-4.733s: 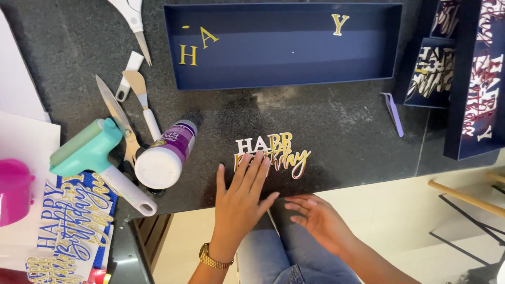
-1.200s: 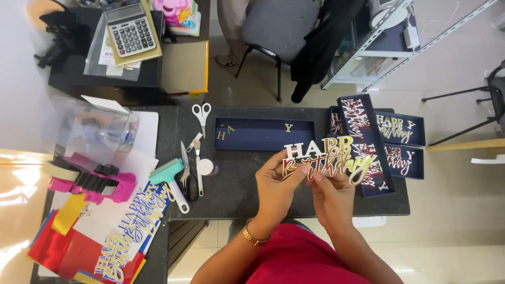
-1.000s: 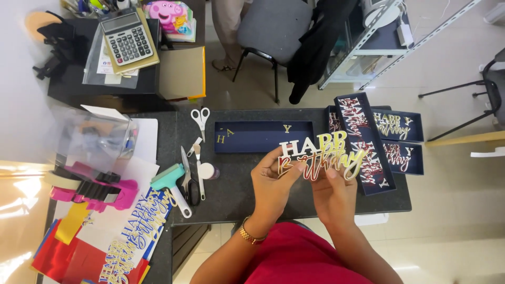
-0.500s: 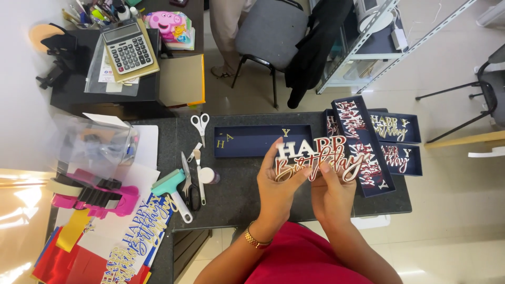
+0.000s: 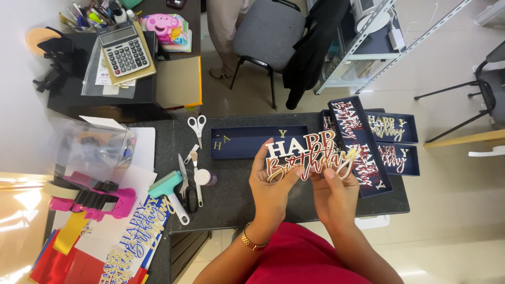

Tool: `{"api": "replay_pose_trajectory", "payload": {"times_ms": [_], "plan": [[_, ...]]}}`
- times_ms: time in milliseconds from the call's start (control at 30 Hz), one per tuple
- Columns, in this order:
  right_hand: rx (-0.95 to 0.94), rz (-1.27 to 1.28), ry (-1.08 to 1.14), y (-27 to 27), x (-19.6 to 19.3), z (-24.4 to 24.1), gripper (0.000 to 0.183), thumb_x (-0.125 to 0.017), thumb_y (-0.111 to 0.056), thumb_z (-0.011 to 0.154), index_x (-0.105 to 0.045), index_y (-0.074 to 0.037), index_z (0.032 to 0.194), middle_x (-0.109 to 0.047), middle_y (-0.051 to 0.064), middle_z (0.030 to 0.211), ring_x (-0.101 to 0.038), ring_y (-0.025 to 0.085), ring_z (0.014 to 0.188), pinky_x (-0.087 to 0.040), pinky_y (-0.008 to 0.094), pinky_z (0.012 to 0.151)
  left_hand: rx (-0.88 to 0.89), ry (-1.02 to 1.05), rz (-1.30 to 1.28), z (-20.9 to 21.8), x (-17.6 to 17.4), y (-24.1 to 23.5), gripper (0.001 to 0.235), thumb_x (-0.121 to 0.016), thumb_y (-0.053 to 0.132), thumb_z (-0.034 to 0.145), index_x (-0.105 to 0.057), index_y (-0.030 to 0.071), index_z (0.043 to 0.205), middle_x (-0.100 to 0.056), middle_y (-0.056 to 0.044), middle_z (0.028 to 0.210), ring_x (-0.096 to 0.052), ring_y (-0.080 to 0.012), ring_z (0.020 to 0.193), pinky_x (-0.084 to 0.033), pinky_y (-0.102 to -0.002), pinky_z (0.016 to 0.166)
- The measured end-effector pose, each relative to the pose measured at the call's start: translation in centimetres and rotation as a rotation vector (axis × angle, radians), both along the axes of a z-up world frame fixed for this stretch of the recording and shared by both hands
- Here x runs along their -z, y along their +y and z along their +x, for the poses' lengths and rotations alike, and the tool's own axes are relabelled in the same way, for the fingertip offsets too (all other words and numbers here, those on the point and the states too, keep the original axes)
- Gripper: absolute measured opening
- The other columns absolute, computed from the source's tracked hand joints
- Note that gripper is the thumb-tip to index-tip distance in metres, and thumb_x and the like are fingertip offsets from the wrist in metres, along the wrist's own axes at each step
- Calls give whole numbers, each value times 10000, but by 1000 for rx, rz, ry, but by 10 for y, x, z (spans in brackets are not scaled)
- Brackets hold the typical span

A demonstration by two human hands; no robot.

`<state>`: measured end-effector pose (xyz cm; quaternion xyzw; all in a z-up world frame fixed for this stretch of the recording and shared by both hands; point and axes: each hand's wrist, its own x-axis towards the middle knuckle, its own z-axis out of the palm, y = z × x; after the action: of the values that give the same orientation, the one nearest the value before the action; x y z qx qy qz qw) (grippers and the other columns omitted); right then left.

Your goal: Applying glue to decorative 'Happy Birthday' cutouts and placing them into blue gift boxes.

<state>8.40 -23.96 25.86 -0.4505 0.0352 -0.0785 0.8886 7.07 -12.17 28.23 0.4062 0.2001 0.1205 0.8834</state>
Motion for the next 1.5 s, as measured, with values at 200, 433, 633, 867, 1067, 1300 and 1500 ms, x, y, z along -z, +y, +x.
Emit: {"api": "replay_pose_trajectory", "payload": {"times_ms": [200, 433, 633, 867, 1067, 1300, 1500], "plan": [[49, -9, 20, -18, 6, 11, 72, -641, 33, 947, -696, 13, 905, -719, 208, 947, -746, 337, 917, -603, 430, 871, 10, -24, 20, 0, 2, 0, 936, -874, -84, 685, -441, -1, 1510, -738, -253, 993, -782, -246, 857, -670, -328, 783], [88, -31, 7, -19, 8, 11, 100, -650, 60, 953, -696, 3, 884, -714, 165, 904, -747, 285, 902, -610, 389, 871, 24, -25, 53, 0, 0, -1, 933, -871, -74, 697, -438, 13, 1519, -752, -245, 973, -785, -241, 857, -665, -325, 786], [64, 8, 29, -23, 12, 17, 54, -667, 20, 946, -721, 17, 949, -751, 167, 956, -768, 308, 970, -620, 405, 903, 13, -44, 69, 2, -3, 2, 926, -870, -73, 705, -437, 10, 1519, -756, -236, 934, -787, -238, 838, -653, -311, 797], [127, 13, 48, -38, 37, 21, 112, -643, 13, 985, -693, 13, 885, -748, 190, 938, -769, 339, 963, -624, 456, 925, -5, -59, 72, 3, 0, 2, 926, -867, -87, 701, -436, -2, 1517, -760, -237, 907, -784, -230, 822, -650, -298, 786], [83, 40, 56, -27, -3, 20, 195, -631, -81, 1000, -704, 64, 1109, -750, 210, 1011, -757, 308, 998, -632, 433, 932, -14, -68, 72, 5, 3, 1, 917, -862, -103, 697, -453, 1, 1511, -760, -242, 908, -783, -235, 823, -645, -296, 776], [163, 36, 63, -51, 34, 27, 139, -616, -27, 1000, -711, 48, 1069, -749, 226, 1010, -761, 332, 1011, -639, 475, 956, -11, -87, 51, 5, 16, -3, 930, -867, -95, 700, -437, 1, 1519, -761, -241, 900, -786, -242, 825, -645, -291, 775], [-58, 56, -38, -50, 20, 27, 390, -647, -211, 979, -651, 85, 1233, -727, 268, 1126, -721, 378, 1107, -584, 576, 1015, -53, -98, 39, 7, 4, 2, 925, -864, -113, 684, -456, 0, 1507, -753, -239, 927, -779, -228, 819, -659, -301, 770]]}}
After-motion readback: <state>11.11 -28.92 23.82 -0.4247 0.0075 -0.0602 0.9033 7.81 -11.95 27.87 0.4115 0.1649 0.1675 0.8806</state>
